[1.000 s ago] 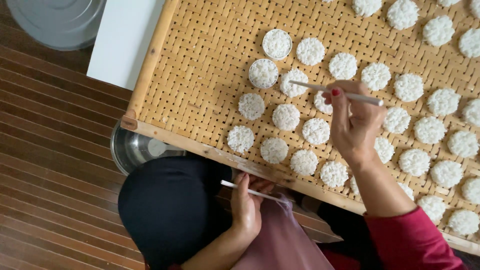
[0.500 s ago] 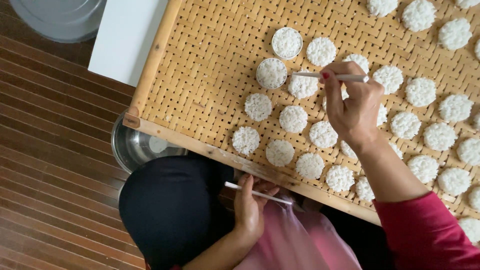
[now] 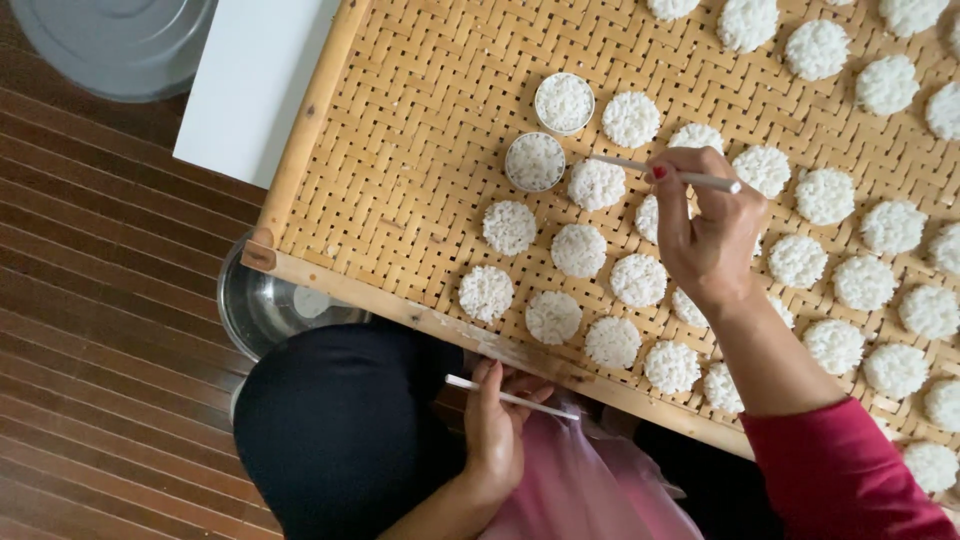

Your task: Shaping and marking small round food items on a bamboo tray using a mold and sticks.

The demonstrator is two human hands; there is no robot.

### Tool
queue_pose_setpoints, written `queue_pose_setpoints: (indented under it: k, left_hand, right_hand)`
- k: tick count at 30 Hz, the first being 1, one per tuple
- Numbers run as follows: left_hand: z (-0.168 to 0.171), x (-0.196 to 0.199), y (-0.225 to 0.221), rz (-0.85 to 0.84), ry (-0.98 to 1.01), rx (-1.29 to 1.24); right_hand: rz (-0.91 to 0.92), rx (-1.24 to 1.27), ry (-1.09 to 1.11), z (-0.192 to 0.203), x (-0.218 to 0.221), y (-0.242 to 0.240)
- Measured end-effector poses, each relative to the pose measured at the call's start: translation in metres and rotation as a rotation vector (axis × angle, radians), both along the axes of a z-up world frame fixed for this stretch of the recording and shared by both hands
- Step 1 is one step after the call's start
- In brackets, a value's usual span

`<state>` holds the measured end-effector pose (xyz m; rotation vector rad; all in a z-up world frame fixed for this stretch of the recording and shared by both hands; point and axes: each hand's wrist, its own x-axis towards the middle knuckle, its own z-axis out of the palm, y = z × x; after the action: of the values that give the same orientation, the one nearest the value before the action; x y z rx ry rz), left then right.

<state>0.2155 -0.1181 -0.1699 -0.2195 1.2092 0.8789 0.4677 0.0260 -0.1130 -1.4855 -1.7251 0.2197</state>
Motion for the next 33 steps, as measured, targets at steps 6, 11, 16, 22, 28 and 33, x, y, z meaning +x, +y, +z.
queue_pose_setpoints:
  k: [6, 11, 16, 22, 28, 33]
  left_hand:
    - [-0.001, 0.0, -0.001, -0.018, -0.008, 0.025]
    - [0.006, 0.001, 0.004, -0.029, 0.009, 0.0]
    - [0.011, 0.002, 0.007, -0.011, 0.016, -0.04]
    - [0.005, 0.0, 0.003, -0.043, 0.004, 0.005]
    - [0.001, 0.001, 0.001, -0.023, -0.007, 0.014]
    - [0.007, 0.003, 0.004, -0.048, -0.01, 0.025]
  right_hand:
    - [-0.004, 0.068, 0.028, -0.009, 0.007, 0.002]
    - [-0.028, 0.04, 0.043, -0.013, 0.009, 0.001]
    - [-0.003, 0.028, 0.017, -0.006, 0.004, 0.002]
    - [-0.064, 0.04, -0.053, -0.007, 0.006, -0.009]
    - [-0.067, 0.081, -0.047, -0.01, 0.005, -0.016]
    - [-0.047, 0.008, 0.004, -0.003, 0.001, -0.021]
